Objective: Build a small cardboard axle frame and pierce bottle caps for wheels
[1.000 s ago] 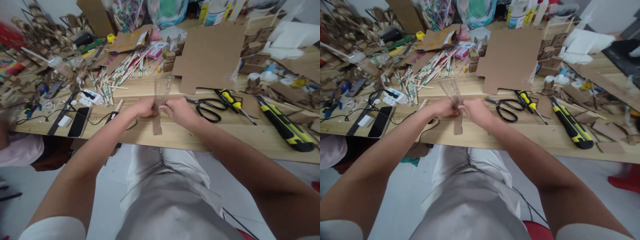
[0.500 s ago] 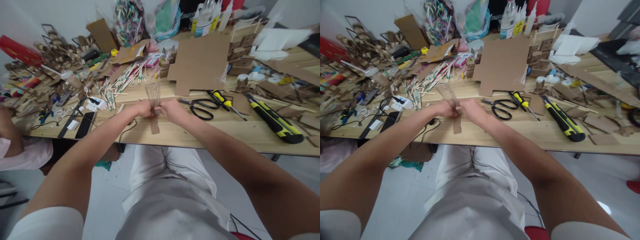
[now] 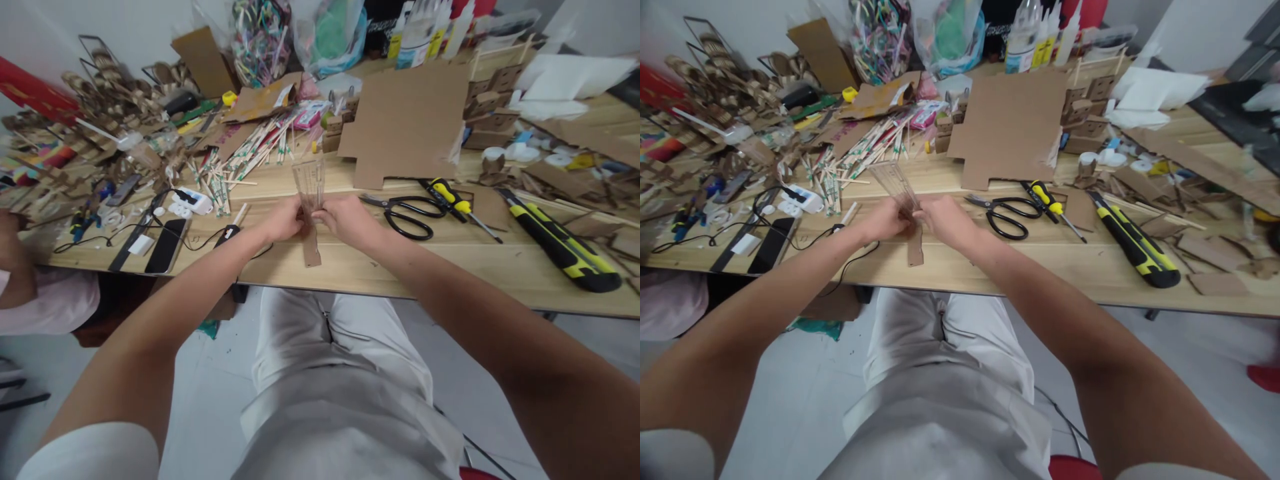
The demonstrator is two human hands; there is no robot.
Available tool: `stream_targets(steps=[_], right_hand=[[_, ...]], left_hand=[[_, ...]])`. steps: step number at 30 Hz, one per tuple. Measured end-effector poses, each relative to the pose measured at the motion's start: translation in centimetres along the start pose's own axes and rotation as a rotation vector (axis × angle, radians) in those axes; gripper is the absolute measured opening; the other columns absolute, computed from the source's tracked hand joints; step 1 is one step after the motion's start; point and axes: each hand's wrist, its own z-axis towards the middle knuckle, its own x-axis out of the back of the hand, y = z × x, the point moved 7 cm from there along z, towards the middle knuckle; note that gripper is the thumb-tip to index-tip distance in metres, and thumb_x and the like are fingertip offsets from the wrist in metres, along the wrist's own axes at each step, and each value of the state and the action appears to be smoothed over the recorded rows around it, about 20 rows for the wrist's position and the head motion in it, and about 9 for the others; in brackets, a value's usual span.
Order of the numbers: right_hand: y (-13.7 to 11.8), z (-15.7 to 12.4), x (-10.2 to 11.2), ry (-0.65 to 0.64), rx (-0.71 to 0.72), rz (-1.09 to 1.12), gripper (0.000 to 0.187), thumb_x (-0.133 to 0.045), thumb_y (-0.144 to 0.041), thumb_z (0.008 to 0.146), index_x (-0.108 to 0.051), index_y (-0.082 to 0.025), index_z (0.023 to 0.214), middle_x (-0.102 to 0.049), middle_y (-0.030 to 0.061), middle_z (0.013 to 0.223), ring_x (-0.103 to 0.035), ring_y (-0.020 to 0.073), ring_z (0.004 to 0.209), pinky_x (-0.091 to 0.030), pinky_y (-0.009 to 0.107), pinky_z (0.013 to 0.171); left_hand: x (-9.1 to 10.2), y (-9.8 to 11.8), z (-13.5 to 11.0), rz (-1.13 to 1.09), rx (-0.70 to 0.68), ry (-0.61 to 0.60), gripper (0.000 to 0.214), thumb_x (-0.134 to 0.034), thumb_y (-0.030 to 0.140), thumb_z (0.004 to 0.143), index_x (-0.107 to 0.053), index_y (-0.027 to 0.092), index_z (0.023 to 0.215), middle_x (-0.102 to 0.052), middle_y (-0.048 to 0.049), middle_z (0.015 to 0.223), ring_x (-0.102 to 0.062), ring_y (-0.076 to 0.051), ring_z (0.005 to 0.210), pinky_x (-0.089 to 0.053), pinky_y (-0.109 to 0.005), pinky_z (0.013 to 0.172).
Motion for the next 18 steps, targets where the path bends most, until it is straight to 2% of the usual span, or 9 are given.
stream_targets(steps=[4, 7, 12, 18], right_hand=[[-0.1, -0.3, -0.1, 0.002, 0.024, 0.003, 0.026, -0.052, -0.018, 0.101, -0.075, -0.016, 0.113, -0.080, 0.0117, 0.105, -0.074, 0.0267, 0.096, -0.051, 0.034, 0.082], [0.0, -0.7, -0.4, -0.006, 0.039, -0.005, 0.026, -0.052, -0.018, 0.101, -0.076, -0.018, 0.112, -0.081, 0.0101, 0.105, -0.074, 0.0268, 0.096, -0.052, 0.035, 0.084], [0.1, -1.0, -0.6, -0.020, 0.036, -0.031, 0.026, -0.052, -0.020, 0.101, -0.077, -0.016, 0.106, -0.081, 0.0134, 0.104, -0.075, 0.0297, 0.094, -0.053, 0.037, 0.082], [-0.2, -1.1, 0.1, -0.032, 0.076, -0.021, 0.024, -0.055, -0.022, 0.102, -0.078, -0.020, 0.101, -0.081, 0.0097, 0.102, -0.076, 0.0275, 0.093, -0.053, 0.035, 0.081]], left_hand=[[-0.5, -0.2, -1.8, -0.156, 0.098, 0.172, 0.038, -0.056, -0.004, 0.075, -0.069, 0.016, 0.104, -0.079, -0.0072, 0.101, -0.075, -0.022, 0.093, -0.061, -0.035, 0.087], [-0.9, -0.1, -2.8, -0.180, 0.119, 0.261, 0.036, -0.057, -0.002, 0.078, -0.069, 0.018, 0.105, -0.079, -0.0062, 0.101, -0.075, -0.023, 0.094, -0.062, -0.037, 0.088], [-1.0, 0.3, -3.4, -0.133, 0.117, 0.284, 0.035, -0.056, 0.000, 0.081, -0.072, 0.020, 0.105, -0.079, -0.0060, 0.101, -0.074, -0.025, 0.097, -0.061, -0.039, 0.090], [-0.9, 0.0, -3.9, -0.117, 0.200, 0.286, 0.025, -0.059, 0.003, 0.084, -0.072, 0.020, 0.097, -0.079, -0.0042, 0.091, -0.074, -0.023, 0.088, -0.060, -0.035, 0.086]])
